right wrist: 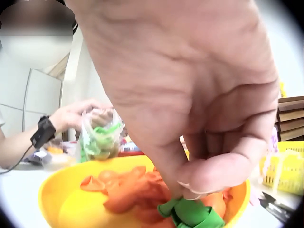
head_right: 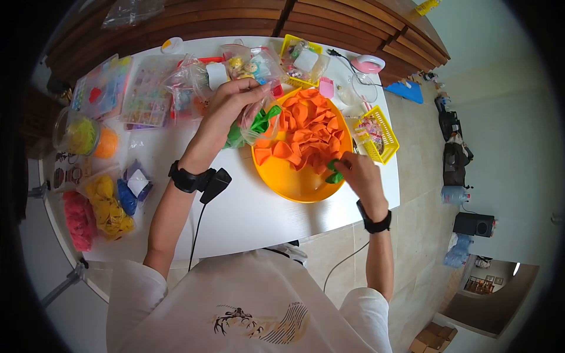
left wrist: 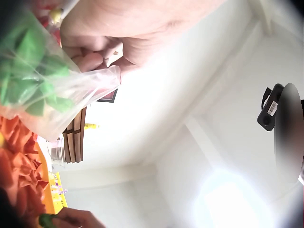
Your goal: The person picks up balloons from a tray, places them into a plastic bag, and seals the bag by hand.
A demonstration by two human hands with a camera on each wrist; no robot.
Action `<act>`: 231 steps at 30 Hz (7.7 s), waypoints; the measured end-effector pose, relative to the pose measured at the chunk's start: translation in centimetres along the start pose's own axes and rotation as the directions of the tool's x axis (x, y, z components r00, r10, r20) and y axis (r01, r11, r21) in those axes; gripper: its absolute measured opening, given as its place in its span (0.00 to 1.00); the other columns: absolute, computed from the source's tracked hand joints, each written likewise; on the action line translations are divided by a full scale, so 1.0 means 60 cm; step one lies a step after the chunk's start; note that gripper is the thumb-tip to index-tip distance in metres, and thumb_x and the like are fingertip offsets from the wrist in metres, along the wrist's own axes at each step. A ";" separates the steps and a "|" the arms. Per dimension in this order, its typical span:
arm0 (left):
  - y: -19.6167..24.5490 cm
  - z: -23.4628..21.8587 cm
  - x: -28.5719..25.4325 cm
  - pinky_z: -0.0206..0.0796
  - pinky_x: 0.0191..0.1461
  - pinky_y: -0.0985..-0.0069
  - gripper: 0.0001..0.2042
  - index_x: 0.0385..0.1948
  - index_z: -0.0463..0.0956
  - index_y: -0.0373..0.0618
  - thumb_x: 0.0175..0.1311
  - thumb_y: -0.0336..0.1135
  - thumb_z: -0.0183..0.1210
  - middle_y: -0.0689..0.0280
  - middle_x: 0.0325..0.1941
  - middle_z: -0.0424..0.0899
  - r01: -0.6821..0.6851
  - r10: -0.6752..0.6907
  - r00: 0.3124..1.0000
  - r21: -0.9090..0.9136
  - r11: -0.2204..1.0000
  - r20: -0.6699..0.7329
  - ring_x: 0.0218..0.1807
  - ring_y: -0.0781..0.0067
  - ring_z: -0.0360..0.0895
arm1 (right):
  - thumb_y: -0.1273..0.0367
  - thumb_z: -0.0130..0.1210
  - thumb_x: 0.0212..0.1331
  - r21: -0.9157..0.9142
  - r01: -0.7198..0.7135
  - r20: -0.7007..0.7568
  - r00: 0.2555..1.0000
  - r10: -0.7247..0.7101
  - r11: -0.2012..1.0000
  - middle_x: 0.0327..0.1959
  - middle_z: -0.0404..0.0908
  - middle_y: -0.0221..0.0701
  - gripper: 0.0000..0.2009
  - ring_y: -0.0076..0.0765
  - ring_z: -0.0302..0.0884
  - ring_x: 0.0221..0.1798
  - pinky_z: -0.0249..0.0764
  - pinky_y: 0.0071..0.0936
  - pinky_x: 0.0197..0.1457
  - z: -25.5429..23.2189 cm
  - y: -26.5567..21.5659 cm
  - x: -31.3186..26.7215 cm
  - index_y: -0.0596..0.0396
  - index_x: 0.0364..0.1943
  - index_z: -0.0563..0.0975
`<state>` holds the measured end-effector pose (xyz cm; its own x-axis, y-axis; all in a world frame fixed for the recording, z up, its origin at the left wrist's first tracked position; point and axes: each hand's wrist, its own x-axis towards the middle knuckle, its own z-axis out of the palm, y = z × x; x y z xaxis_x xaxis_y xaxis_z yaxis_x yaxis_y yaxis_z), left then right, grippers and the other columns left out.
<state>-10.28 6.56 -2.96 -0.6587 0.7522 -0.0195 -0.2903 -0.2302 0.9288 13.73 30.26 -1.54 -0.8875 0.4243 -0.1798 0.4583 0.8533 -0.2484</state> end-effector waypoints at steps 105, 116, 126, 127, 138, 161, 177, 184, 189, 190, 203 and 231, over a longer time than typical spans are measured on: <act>0.088 -0.083 -0.177 0.65 0.33 0.85 0.05 0.36 0.76 0.40 0.66 0.27 0.65 0.75 0.27 0.75 0.053 -0.076 0.997 0.750 0.660 -0.003 0.29 0.88 0.71 | 0.64 0.59 0.61 0.521 0.332 -0.111 0.940 -0.323 0.787 0.30 0.85 0.49 0.12 0.56 0.85 0.35 0.79 0.45 0.43 -0.030 -0.245 0.065 0.61 0.35 0.86; 0.153 -0.054 -0.199 0.74 0.32 0.79 0.04 0.38 0.75 0.36 0.69 0.25 0.60 0.66 0.28 0.82 0.108 -0.044 0.993 0.656 0.747 -0.113 0.28 0.80 0.80 | 0.70 0.59 0.63 0.467 0.445 -0.211 0.896 -0.392 0.765 0.33 0.87 0.43 0.08 0.52 0.86 0.37 0.79 0.43 0.42 -0.032 -0.252 0.054 0.61 0.41 0.78; 0.143 -0.048 -0.181 0.72 0.39 0.84 0.05 0.39 0.78 0.40 0.64 0.20 0.60 0.69 0.37 0.82 -0.056 0.310 0.946 0.893 0.447 -0.096 0.38 0.81 0.78 | 0.70 0.57 0.62 0.672 0.323 -0.058 0.920 -0.387 0.667 0.25 0.83 0.42 0.07 0.47 0.83 0.30 0.76 0.38 0.37 -0.064 -0.254 0.062 0.63 0.35 0.77; 0.142 -0.047 -0.180 0.72 0.39 0.84 0.06 0.40 0.79 0.39 0.64 0.20 0.60 0.69 0.38 0.83 -0.096 0.333 0.940 0.882 0.461 -0.071 0.38 0.81 0.78 | 0.70 0.57 0.62 0.673 0.322 -0.055 0.920 -0.389 0.666 0.25 0.83 0.42 0.07 0.47 0.83 0.30 0.76 0.38 0.37 -0.059 -0.250 0.066 0.63 0.35 0.77; 0.113 -0.060 -0.162 0.74 0.38 0.81 0.06 0.40 0.79 0.36 0.65 0.19 0.58 0.65 0.38 0.84 -0.065 0.240 0.964 0.774 0.629 -0.114 0.39 0.80 0.81 | 0.59 0.71 0.60 0.363 0.731 -0.363 0.682 -0.635 0.578 0.42 0.82 0.36 0.22 0.48 0.82 0.45 0.78 0.38 0.52 0.053 -0.251 0.064 0.62 0.49 0.77; 0.025 -0.097 -0.127 0.71 0.50 0.84 0.01 0.35 0.85 0.37 0.65 0.23 0.67 0.69 0.36 0.87 -0.039 0.113 0.989 0.581 0.813 -0.091 0.41 0.84 0.80 | 0.62 0.65 0.65 0.589 0.506 -0.274 0.859 -0.433 0.631 0.27 0.84 0.40 0.13 0.46 0.83 0.31 0.74 0.39 0.36 0.045 -0.219 0.074 0.58 0.38 0.81; 0.043 -0.076 -0.140 0.70 0.52 0.79 0.09 0.36 0.85 0.37 0.58 0.28 0.74 0.67 0.37 0.87 -0.076 0.128 0.992 0.721 0.689 -0.019 0.43 0.79 0.80 | 0.64 0.65 0.64 0.548 0.559 -0.313 0.827 -0.468 0.622 0.28 0.81 0.39 0.11 0.47 0.80 0.30 0.72 0.39 0.34 0.027 -0.215 0.065 0.59 0.33 0.82; 0.060 -0.052 -0.138 0.70 0.50 0.76 0.08 0.35 0.85 0.36 0.57 0.26 0.73 0.66 0.33 0.86 -0.186 0.222 0.973 0.769 0.612 0.058 0.42 0.74 0.81 | 0.63 0.65 0.64 0.507 0.587 -0.314 0.808 -0.499 0.632 0.29 0.82 0.39 0.11 0.47 0.81 0.31 0.73 0.40 0.36 0.029 -0.217 0.073 0.58 0.34 0.82; 0.056 -0.059 -0.137 0.70 0.51 0.76 0.07 0.34 0.85 0.36 0.56 0.24 0.73 0.64 0.34 0.86 -0.225 0.242 0.964 0.823 0.521 0.110 0.40 0.74 0.80 | 0.64 0.67 0.62 0.551 0.634 -0.408 0.772 -0.486 0.543 0.35 0.82 0.36 0.10 0.47 0.82 0.37 0.76 0.40 0.40 0.035 -0.226 0.073 0.56 0.36 0.82; 0.057 -0.058 -0.136 0.70 0.51 0.76 0.07 0.34 0.85 0.36 0.56 0.24 0.73 0.64 0.34 0.86 -0.236 0.248 0.961 0.827 0.511 0.121 0.40 0.74 0.80 | 0.64 0.67 0.62 0.551 0.632 -0.408 0.774 -0.484 0.545 0.35 0.82 0.36 0.10 0.47 0.82 0.37 0.76 0.40 0.40 0.033 -0.228 0.071 0.56 0.36 0.82; 0.077 -0.026 -0.118 0.59 0.72 0.59 0.09 0.31 0.82 0.39 0.59 0.33 0.72 0.63 0.31 0.83 -0.371 0.261 0.920 0.867 0.333 0.293 0.39 0.62 0.80 | 0.69 0.67 0.61 0.550 0.599 -0.344 0.798 -0.495 0.582 0.36 0.83 0.36 0.07 0.46 0.83 0.38 0.76 0.38 0.40 0.028 -0.238 0.074 0.56 0.37 0.82; 0.080 -0.022 -0.112 0.67 0.62 0.69 0.06 0.30 0.83 0.39 0.57 0.26 0.72 0.66 0.31 0.83 -0.379 0.251 0.921 0.836 0.396 0.298 0.39 0.68 0.79 | 0.73 0.67 0.58 0.620 0.595 -0.373 0.797 -0.475 0.511 0.35 0.82 0.38 0.05 0.47 0.82 0.39 0.75 0.37 0.43 0.032 -0.239 0.076 0.59 0.34 0.81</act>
<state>-8.16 -0.41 1.16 -0.4724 0.8190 0.3258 0.7152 0.1402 0.6847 3.19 19.37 -0.62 -0.9428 0.0458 0.3302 -0.2643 0.5011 -0.8241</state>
